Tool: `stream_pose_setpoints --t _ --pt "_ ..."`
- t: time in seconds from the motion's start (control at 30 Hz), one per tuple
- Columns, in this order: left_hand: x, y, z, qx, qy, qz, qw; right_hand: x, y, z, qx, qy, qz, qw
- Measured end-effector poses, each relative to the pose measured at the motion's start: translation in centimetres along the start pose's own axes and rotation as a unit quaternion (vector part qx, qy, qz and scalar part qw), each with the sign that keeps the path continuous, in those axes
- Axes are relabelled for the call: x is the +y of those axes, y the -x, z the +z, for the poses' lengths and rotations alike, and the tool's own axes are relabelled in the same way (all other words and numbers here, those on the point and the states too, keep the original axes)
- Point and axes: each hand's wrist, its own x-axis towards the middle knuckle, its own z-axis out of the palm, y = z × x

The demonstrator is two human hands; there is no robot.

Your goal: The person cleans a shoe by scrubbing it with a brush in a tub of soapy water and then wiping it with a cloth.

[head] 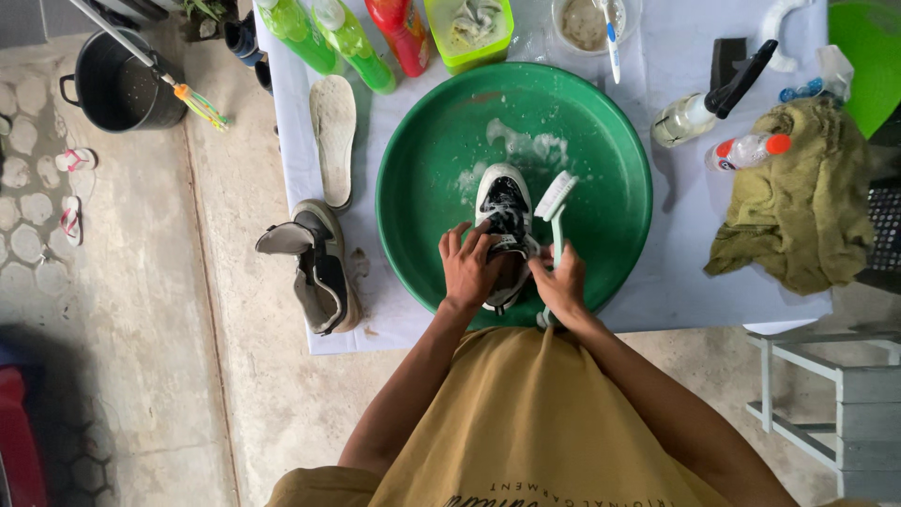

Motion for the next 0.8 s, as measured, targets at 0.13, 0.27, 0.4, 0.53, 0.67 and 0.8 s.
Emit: stream_pose_setpoints --t 0.13,0.27,0.4,0.53,0.67,0.8 --pt "1.0 0.2 0.1 0.004 -0.021 -0.007 1.000 0.1 -0.3 0.0 -0.009 -0.039 0.088 0.995" --pt "1.9 0.3 1.0 0.055 0.065 -0.108 0.991 -0.9 -0.4 -0.1 -0.019 -0.075 0.069 0.995" --pt "1.5 0.0 1.6 0.079 0.121 -0.139 0.980 -2.4 -0.9 -0.8 -0.041 -0.111 0.074 0.990" --pt "1.7 -1.5 1.2 0.111 0.131 -0.251 0.953 -3.1 -2.0 -2.7 -0.071 -0.188 0.171 0.965" --pt "3.7 -0.9 -1.2 0.040 0.027 -0.052 0.997 -2.1 -2.1 -5.2 -0.069 -0.182 0.235 0.952" --pt "4.8 -0.7 -0.9 -0.153 -0.009 -0.079 0.985 -1.2 -1.8 -6.7 -0.070 -0.123 0.232 0.962"
